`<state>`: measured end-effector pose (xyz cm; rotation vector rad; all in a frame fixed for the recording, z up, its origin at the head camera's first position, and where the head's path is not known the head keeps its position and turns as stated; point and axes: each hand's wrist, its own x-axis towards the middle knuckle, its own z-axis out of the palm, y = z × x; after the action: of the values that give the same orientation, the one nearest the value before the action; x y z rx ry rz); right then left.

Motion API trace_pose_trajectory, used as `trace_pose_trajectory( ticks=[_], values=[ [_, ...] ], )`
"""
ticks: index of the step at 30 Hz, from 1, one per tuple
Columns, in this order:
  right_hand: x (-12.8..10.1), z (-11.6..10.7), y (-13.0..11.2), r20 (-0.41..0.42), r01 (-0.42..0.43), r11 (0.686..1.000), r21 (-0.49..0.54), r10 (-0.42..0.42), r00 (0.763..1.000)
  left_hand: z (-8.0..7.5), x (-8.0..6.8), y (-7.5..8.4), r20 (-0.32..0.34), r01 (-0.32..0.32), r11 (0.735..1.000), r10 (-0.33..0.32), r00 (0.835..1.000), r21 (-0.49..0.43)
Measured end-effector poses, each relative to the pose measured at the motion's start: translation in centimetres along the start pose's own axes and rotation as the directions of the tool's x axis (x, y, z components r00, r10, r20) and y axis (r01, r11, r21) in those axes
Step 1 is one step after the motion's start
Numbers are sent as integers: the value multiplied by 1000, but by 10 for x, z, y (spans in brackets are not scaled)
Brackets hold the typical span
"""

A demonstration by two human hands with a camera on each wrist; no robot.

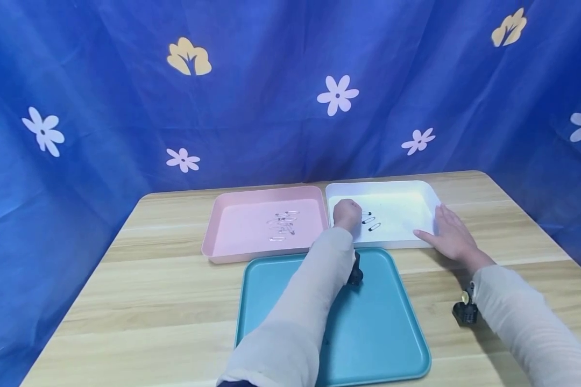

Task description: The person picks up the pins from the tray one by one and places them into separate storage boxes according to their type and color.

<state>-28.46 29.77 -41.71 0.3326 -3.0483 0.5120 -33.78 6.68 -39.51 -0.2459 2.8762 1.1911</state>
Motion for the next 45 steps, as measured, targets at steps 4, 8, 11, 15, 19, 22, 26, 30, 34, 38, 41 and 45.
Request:
trace_pose_trajectory(
  ticks=[4, 8, 11, 15, 19, 22, 26, 30, 34, 38, 41, 45],
  values=[
    [-1, 2, -2, 4, -7, 1000, -1, 7, 1000, -1, -1, -2, 4, 18, 999, -18, 1000, -38],
    [-1, 2, -2, 13, -12, 1000, -7, 12, 1000, 0, 1, -3, 22, 7, 999, -6, 1000, -32],
    [-2, 1, -2, 10, -16, 1000, -6, 17, 1000, 0, 3, -3, 50, -2, 1000, 3, 999, -25],
    [-2, 2, -2, 9, -19, 1000, -5, 19, 1000, 1, 1, -2, 37, -8, 1000, 7, 999, 12],
    [-1, 3, -2, 20, -16, 1000, -8, 16, 1000, 11, 19, -14, 59, -82, 996, 83, 995, -17],
    [-1, 2, -2, 17, -11, 1000, -5, 11, 1000, 7, 23, -17, 94, -114, 988, 124, 988, -106],
    [-1, 0, -2, 18, -11, 1000, -9, 11, 1000, -18, -2, -7, 89, -111, 980, 127, 988, -167],
    [0, -2, -3, 24, -11, 1000, -9, 12, 1000, -34, -15, -7, 86, -142, 970, 162, 983, -196],
    [-2, -1, -2, 20, -13, 1000, 6, 13, 1000, -45, -23, -11, 119, -117, 961, 150, 982, -250],
    [-3, -1, -2, 21, -12, 1000, 17, 11, 1000, -53, -30, -16, 178, -30, 941, 96, 979, -338],
    [-3, -1, -2, 20, -6, 1000, 21, 6, 1000, -59, -37, -20, 189, -23, 926, 101, 977, -376],
    [-3, -1, -3, 18, -4, 1000, 20, 4, 1000, -66, -46, -23, 182, -62, 916, 144, 973, -396]
  ],
)
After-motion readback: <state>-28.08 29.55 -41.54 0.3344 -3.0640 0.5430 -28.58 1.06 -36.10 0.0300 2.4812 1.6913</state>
